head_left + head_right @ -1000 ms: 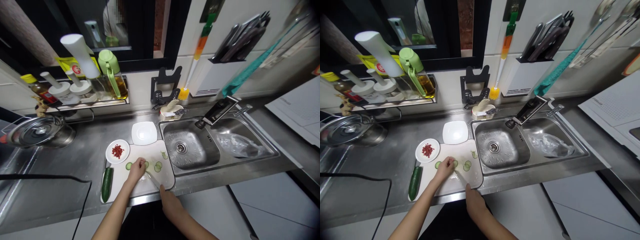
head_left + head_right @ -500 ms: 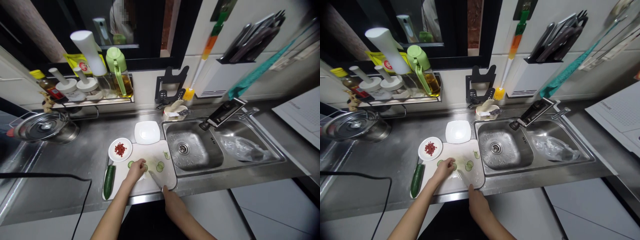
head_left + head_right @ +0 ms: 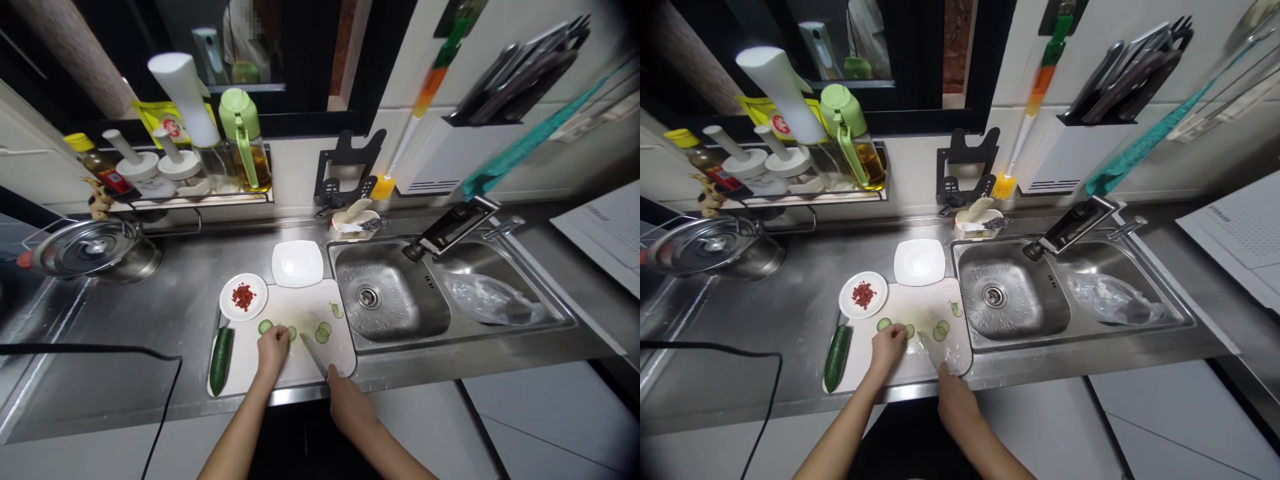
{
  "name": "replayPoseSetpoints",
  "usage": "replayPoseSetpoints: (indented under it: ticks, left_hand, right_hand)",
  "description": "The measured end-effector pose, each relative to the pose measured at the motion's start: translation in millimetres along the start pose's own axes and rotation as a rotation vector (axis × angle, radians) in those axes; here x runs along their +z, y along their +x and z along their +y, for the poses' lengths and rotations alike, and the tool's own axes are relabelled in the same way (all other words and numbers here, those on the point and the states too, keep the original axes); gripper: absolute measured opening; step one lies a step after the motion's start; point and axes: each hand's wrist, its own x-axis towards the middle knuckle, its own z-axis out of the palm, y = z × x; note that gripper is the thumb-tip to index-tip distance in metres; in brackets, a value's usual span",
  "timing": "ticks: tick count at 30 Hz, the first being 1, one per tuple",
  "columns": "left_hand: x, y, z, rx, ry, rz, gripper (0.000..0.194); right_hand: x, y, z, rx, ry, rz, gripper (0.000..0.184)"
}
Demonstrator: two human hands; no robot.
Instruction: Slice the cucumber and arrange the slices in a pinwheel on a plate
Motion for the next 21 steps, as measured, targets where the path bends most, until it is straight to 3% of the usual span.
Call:
replayPoseSetpoints:
  ticks: [3,9,21]
  left_hand:
    - [-2.4,-1.7,0.7,-0.032,-0.013,-0.028,0.018]
    - [0.0,-1.7,1.5,-0.050,0.057,0.049,0.014]
    - [1.1,-1.2,0.6,-0.022,0.091,0.041,0.019]
  right_hand:
    - [-4.4,3.8,-7.5,-0.017,-0.011,-0.014,0.063]
    - [-8.5,8.6,-19.7,-0.035,-0.062,-0.009,0.060]
    - [-15.2,11.4,-25.9,-0.069,-0.095,-0.007,0.057]
